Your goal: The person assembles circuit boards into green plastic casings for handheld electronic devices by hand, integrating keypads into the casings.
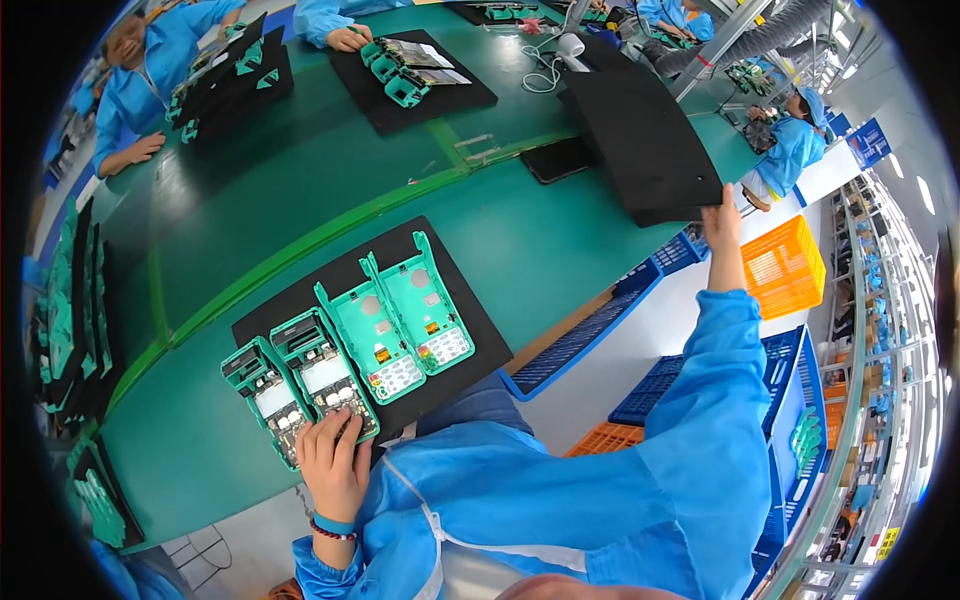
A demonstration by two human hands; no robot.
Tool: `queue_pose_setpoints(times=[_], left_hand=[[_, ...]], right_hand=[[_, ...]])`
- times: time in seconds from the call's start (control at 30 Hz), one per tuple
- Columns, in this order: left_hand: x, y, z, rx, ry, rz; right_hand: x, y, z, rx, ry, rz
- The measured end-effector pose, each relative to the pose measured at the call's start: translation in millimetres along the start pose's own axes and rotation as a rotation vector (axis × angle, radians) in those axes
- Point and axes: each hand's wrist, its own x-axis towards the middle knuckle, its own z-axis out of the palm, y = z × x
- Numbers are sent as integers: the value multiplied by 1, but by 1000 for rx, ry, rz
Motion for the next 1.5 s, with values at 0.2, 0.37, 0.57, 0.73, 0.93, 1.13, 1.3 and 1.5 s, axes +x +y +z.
queue_pose_setpoints(times=[0.2,0.37,0.57,0.73,0.93,1.13,1.3,1.5], left_hand=[[3,-3,4,58,18,11],[-2,-8,5,117,23,53],[-1,-5,8,131,27,64],[-1,0,10,160,77,50],[-1,-7,13,145,86,94],[-1,-5,16,118,96,87],[3,-4,14,164,105,90],[0,-4,14,116,94,64]], right_hand=[[-39,72,74,-994,-52,-832],[-155,145,222,-19,-746,334],[-152,183,335,397,-556,707],[-134,220,375,401,-374,677],[-117,245,384,158,-450,745],[-144,212,353,-65,-489,562],[-150,158,228,-168,-539,510],[-187,94,99,-297,-513,619]])
